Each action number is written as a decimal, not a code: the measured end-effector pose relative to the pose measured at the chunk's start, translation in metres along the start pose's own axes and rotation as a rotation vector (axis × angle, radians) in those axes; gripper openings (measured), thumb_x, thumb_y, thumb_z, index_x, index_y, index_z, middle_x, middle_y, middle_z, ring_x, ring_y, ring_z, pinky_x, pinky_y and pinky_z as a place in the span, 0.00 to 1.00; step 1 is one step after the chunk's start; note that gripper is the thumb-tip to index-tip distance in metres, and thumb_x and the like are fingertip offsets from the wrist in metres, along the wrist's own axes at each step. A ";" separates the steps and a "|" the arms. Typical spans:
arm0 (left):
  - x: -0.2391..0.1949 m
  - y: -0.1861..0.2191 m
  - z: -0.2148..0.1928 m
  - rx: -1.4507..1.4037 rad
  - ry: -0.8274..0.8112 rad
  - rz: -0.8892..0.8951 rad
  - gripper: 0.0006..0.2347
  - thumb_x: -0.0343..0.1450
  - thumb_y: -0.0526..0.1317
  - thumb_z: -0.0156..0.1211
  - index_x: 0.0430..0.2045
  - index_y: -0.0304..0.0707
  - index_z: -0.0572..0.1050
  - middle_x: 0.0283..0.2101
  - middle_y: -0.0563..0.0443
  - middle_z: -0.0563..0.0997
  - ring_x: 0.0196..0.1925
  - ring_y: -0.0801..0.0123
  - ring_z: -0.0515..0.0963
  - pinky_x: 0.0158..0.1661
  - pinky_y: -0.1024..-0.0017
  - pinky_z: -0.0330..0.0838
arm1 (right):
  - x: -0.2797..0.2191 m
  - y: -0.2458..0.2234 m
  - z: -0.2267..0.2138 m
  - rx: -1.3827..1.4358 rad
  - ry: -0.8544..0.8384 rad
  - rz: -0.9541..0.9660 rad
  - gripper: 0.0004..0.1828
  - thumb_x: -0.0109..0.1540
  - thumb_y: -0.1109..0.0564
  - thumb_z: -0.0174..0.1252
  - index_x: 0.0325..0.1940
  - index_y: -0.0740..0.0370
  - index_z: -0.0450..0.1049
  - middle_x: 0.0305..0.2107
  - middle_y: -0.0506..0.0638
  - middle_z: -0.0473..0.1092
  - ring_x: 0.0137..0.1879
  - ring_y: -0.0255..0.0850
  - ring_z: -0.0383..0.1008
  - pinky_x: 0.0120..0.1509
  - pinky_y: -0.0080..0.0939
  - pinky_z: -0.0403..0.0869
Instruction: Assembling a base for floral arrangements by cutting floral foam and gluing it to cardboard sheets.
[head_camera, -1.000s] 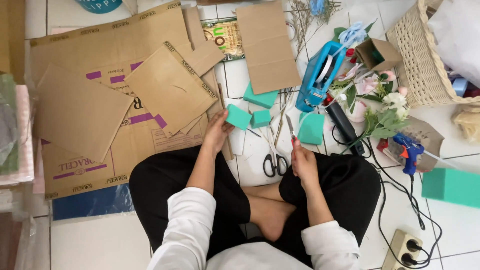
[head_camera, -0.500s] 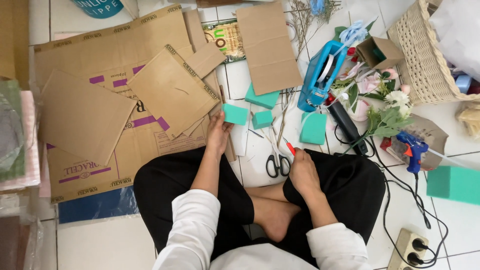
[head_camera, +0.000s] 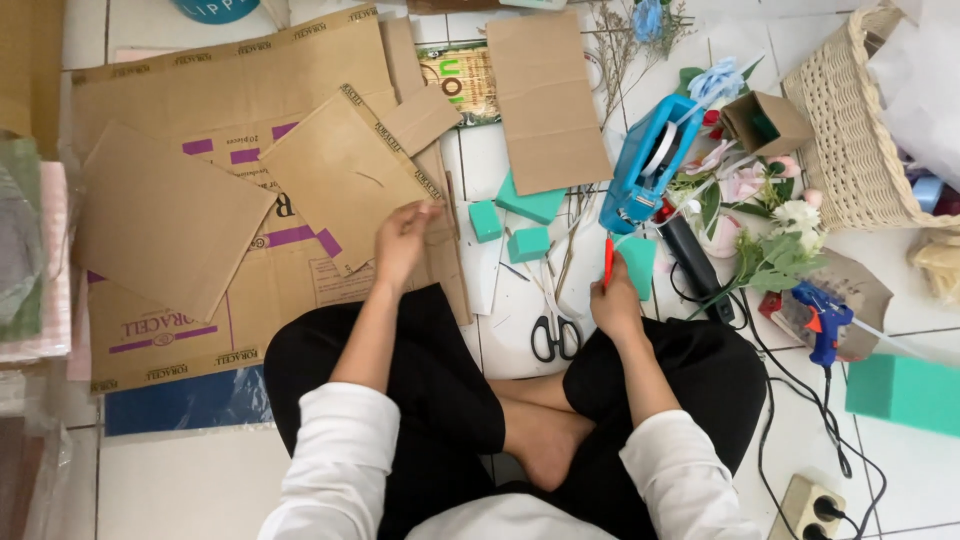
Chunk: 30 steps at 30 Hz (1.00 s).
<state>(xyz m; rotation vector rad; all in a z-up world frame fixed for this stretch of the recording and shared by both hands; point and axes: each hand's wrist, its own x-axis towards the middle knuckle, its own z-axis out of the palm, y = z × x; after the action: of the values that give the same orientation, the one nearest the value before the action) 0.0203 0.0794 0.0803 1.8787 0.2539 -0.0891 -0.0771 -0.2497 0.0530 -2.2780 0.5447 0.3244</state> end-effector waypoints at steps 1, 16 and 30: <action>0.004 -0.008 -0.016 -0.001 0.006 -0.001 0.10 0.76 0.50 0.55 0.38 0.56 0.84 0.53 0.55 0.81 0.62 0.60 0.75 0.62 0.59 0.65 | 0.009 0.001 0.002 -0.002 -0.003 -0.005 0.38 0.65 0.62 0.51 0.78 0.67 0.48 0.61 0.78 0.63 0.66 0.68 0.67 0.66 0.62 0.68; 0.049 -0.114 -0.058 0.477 0.430 -0.676 0.47 0.58 0.55 0.75 0.67 0.37 0.50 0.60 0.34 0.65 0.65 0.43 0.64 0.61 0.44 0.54 | 0.032 0.029 0.046 -0.090 0.299 -0.328 0.36 0.59 0.63 0.60 0.73 0.57 0.63 0.57 0.60 0.57 0.68 0.62 0.63 0.71 0.58 0.67; -0.004 -0.055 -0.061 -1.181 0.495 -0.072 0.15 0.73 0.29 0.60 0.48 0.50 0.67 0.46 0.52 0.77 0.49 0.60 0.80 0.52 0.48 0.79 | 0.009 0.013 0.044 -0.028 0.242 -0.407 0.28 0.61 0.64 0.56 0.66 0.55 0.69 0.50 0.57 0.63 0.60 0.58 0.70 0.63 0.57 0.72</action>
<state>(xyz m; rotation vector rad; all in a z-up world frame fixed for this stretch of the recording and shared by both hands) 0.0006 0.1528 0.0487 0.6847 0.5609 0.4066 -0.0780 -0.2285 0.0113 -2.4025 0.1833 -0.1473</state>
